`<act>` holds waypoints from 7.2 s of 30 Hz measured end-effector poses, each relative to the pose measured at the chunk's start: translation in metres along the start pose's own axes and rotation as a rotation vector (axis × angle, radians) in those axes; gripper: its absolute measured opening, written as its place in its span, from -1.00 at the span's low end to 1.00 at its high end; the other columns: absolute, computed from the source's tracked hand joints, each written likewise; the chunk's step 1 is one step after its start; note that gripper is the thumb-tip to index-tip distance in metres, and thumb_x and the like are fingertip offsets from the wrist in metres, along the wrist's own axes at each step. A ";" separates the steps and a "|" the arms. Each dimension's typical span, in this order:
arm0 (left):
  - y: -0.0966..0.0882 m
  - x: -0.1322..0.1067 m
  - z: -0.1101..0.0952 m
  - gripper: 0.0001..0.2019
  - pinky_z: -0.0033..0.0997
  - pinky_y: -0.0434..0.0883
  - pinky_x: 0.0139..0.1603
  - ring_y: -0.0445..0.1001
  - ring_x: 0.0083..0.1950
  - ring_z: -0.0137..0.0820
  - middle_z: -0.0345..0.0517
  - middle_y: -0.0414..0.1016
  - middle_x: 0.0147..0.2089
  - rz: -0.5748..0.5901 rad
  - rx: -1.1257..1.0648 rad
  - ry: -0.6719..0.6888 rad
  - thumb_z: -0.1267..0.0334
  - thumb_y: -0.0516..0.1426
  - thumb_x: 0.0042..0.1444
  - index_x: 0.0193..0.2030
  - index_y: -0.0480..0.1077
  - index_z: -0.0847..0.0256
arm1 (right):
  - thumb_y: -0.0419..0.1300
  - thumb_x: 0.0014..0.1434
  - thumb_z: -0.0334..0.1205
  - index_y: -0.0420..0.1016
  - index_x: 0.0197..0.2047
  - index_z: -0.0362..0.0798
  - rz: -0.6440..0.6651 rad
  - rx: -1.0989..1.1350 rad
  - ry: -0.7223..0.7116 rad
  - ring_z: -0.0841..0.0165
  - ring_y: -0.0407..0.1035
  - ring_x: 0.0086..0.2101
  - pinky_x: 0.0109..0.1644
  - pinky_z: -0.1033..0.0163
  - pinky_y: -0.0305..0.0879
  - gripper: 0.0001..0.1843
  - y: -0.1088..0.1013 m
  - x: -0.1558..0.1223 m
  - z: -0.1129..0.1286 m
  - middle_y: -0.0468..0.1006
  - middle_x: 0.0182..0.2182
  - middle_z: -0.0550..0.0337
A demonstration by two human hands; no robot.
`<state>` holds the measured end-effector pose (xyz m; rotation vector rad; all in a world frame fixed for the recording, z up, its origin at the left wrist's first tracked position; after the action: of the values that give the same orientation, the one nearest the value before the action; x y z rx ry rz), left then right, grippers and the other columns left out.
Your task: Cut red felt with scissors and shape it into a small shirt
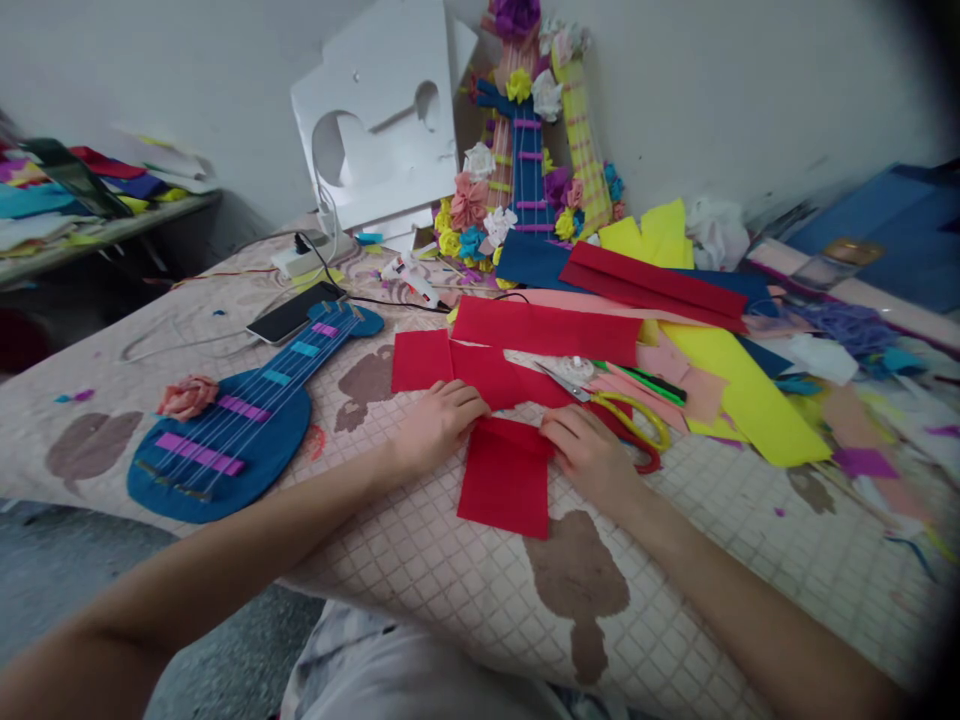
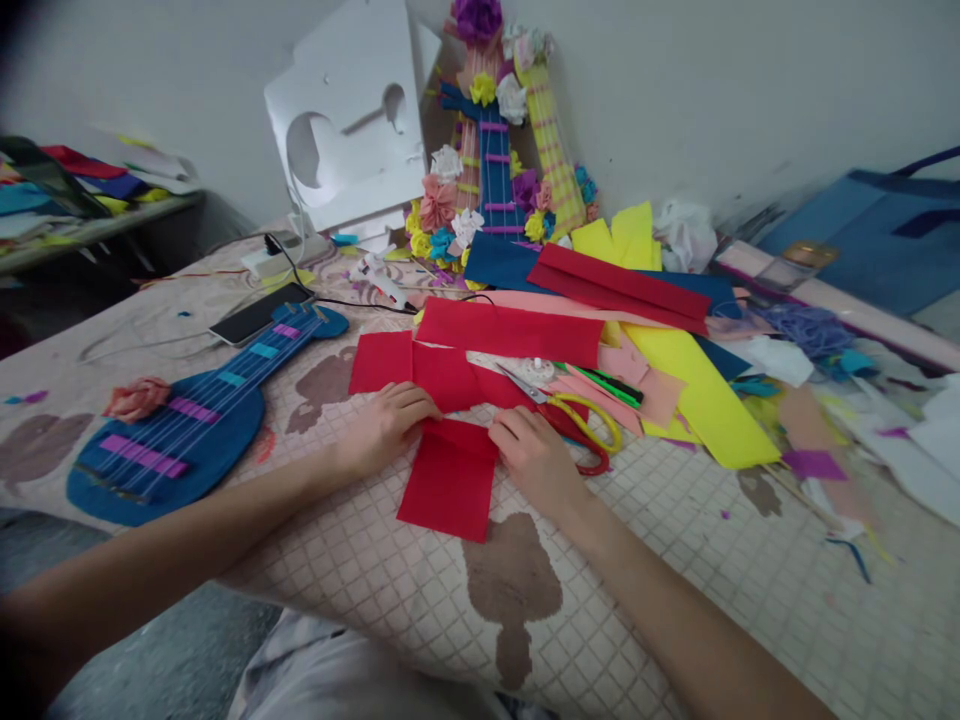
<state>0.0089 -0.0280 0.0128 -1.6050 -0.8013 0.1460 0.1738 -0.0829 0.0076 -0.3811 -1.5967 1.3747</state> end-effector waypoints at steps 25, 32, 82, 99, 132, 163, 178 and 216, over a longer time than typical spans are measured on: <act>0.001 -0.017 -0.027 -0.79 -0.22 0.27 -0.11 0.36 -0.06 -0.23 0.06 0.48 -0.14 0.097 0.441 0.325 0.44 -0.05 0.27 -0.15 0.41 0.36 | -0.09 0.19 -0.52 0.42 0.05 -0.16 -0.011 -0.031 0.052 0.17 0.37 -0.04 0.08 -0.02 0.35 -0.57 -0.013 -0.009 0.009 0.52 -0.04 -0.06; 0.006 -0.018 -0.028 -0.85 -0.23 0.31 -0.10 0.37 -0.09 -0.25 0.07 0.48 -0.16 0.059 0.406 0.343 0.44 0.03 0.22 -0.24 0.43 0.36 | -0.05 0.33 -0.07 0.12 0.31 -0.20 0.154 0.014 -0.043 0.15 -0.03 0.29 0.31 -0.11 0.04 -0.42 -0.004 0.009 0.045 0.19 0.28 -0.08; -0.019 -0.035 -0.008 -0.77 -0.23 0.41 0.03 0.46 -0.01 -0.33 -0.02 0.52 -0.04 -0.128 -0.103 0.033 0.38 0.00 0.25 -0.04 0.41 0.24 | 0.09 0.20 -0.28 0.35 -0.16 -0.02 0.081 0.445 0.392 0.32 0.39 -0.28 -0.23 0.21 0.37 -0.88 -0.009 0.011 -0.019 0.46 -0.25 0.12; -0.008 -0.033 -0.038 -0.80 -0.17 0.29 0.04 0.38 0.01 -0.28 0.00 0.50 -0.09 0.062 0.147 0.233 0.35 -0.04 0.29 -0.13 0.40 0.31 | 0.07 0.13 -0.50 0.43 -0.21 -0.08 0.205 0.070 -0.122 0.19 0.35 -0.09 -0.02 0.04 0.35 -0.79 -0.017 -0.003 0.028 0.51 -0.18 0.04; -0.005 -0.035 -0.044 -0.74 -0.16 0.28 0.09 0.38 0.02 -0.29 0.02 0.50 -0.05 -0.006 0.125 0.278 0.36 -0.07 0.29 -0.03 0.40 0.29 | 0.01 0.21 -0.47 0.50 -0.26 -0.09 0.099 0.052 -0.235 0.23 0.40 -0.11 -0.01 0.05 0.40 -0.76 -0.018 -0.008 0.018 0.56 -0.18 0.03; -0.008 -0.033 -0.038 -0.75 -0.21 0.32 0.09 0.40 0.05 -0.30 0.05 0.47 0.03 -0.059 0.044 0.152 0.43 -0.03 0.24 0.00 0.38 0.33 | 0.02 0.20 -0.46 0.50 -0.20 -0.07 0.112 0.094 -0.218 0.22 0.39 -0.07 0.01 0.03 0.40 -0.75 -0.013 -0.016 0.013 0.56 -0.13 0.03; 0.005 -0.031 -0.052 -0.73 -0.15 0.32 0.13 0.38 0.13 -0.25 0.10 0.46 0.08 0.008 0.114 0.322 0.40 -0.03 0.27 0.03 0.38 0.36 | 0.06 0.28 -0.20 0.21 0.26 -0.15 0.116 0.119 -0.107 0.16 0.15 0.21 0.25 -0.08 0.17 -0.49 -0.015 -0.009 0.025 0.32 0.20 -0.10; 0.002 -0.046 -0.016 -0.46 -0.03 0.13 0.34 0.07 0.38 -0.15 0.24 0.14 0.33 0.081 0.032 -0.114 0.07 -0.09 0.30 0.30 0.09 0.41 | -0.13 0.35 -0.14 0.22 0.27 -0.03 0.029 0.338 0.355 0.25 0.23 0.18 0.22 0.00 0.22 -0.53 -0.022 -0.012 -0.010 0.34 0.19 0.00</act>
<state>-0.0161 -0.0672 -0.0015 -1.6108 -0.8173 0.3092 0.1952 -0.0927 0.0208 -0.4171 -1.0531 1.4739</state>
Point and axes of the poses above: each hand's wrist, its own x-axis towards the middle knuckle, its own y-axis out of the palm, z = x × y, the point moved 6 cm from there along x, towards the middle knuckle
